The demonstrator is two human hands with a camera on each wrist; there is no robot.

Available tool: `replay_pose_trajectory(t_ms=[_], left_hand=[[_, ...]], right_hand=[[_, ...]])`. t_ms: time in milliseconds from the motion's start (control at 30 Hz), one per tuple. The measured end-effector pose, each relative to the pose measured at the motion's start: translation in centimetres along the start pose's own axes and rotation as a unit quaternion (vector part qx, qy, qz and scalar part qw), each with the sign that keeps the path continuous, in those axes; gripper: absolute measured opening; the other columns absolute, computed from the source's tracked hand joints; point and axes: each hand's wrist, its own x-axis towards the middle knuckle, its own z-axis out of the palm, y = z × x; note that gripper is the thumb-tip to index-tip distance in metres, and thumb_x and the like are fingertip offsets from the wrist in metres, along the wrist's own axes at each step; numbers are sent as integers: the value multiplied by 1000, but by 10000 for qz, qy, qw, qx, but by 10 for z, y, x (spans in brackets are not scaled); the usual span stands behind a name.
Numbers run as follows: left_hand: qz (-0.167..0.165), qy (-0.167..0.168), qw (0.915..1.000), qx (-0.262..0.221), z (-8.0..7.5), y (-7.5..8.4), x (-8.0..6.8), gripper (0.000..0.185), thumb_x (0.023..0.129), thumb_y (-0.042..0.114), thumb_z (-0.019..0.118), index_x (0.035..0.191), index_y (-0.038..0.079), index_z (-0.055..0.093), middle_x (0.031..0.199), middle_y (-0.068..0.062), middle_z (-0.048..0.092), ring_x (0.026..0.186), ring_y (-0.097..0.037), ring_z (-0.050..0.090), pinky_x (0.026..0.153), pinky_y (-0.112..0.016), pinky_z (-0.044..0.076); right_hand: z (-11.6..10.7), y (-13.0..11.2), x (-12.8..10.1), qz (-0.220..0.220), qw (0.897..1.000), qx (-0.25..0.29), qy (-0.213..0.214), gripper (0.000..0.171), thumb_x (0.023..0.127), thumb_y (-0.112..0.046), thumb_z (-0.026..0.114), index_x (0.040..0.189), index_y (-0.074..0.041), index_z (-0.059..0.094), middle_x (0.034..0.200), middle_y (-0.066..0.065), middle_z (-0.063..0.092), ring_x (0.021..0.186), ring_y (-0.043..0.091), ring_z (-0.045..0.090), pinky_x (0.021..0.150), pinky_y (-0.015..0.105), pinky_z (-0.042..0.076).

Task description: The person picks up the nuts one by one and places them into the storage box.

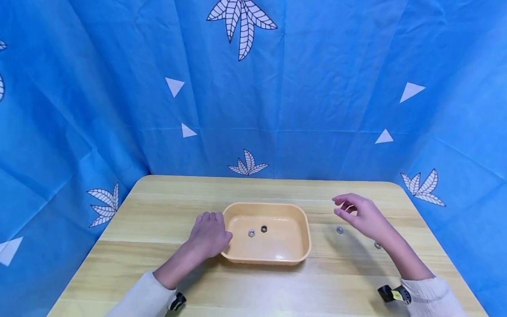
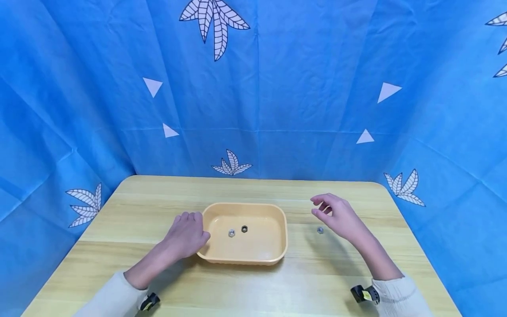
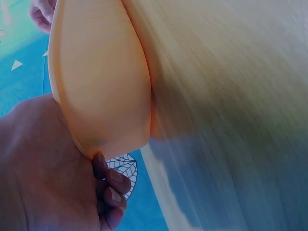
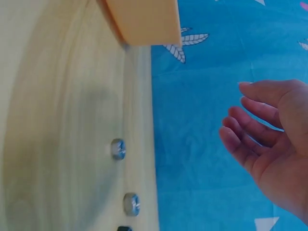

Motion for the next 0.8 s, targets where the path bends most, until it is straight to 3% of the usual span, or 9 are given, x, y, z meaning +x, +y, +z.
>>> replay_pose_trajectory(t_ms=[200,367,600,800], left_hand=[[-108,-64,9999,-107,0,0,-2,33,91,31,55,105,1,52,90,-9,47,91,-29,42,85,-42,33],[-125,-49,9997,-189,1,0,-2,34,90,31,56,105,1,52,90,-9,47,91,-29,42,84,-41,32],[10,42,10000,35,0,1,3,31,92,32,54,101,2,51,89,-9,47,91,-29,42,85,-41,34],[-1,25,10000,-1,-1,1,0,33,92,31,56,103,0,52,89,-9,47,91,-29,43,87,-43,34]], right_hand=[[3,16,-8,215,9998,-30,42,29,94,-11,74,121,-2,70,103,10,75,87,13,68,77,24,58],[5,29,-15,387,9991,-76,128,32,92,-10,75,122,0,70,106,15,75,89,18,68,79,31,59],[9,52,-23,636,9975,-180,255,34,90,-10,76,122,2,70,103,13,74,85,9,65,76,25,55],[14,62,-29,880,9957,-216,207,33,92,-11,75,122,3,69,108,18,74,93,25,68,78,27,55]])
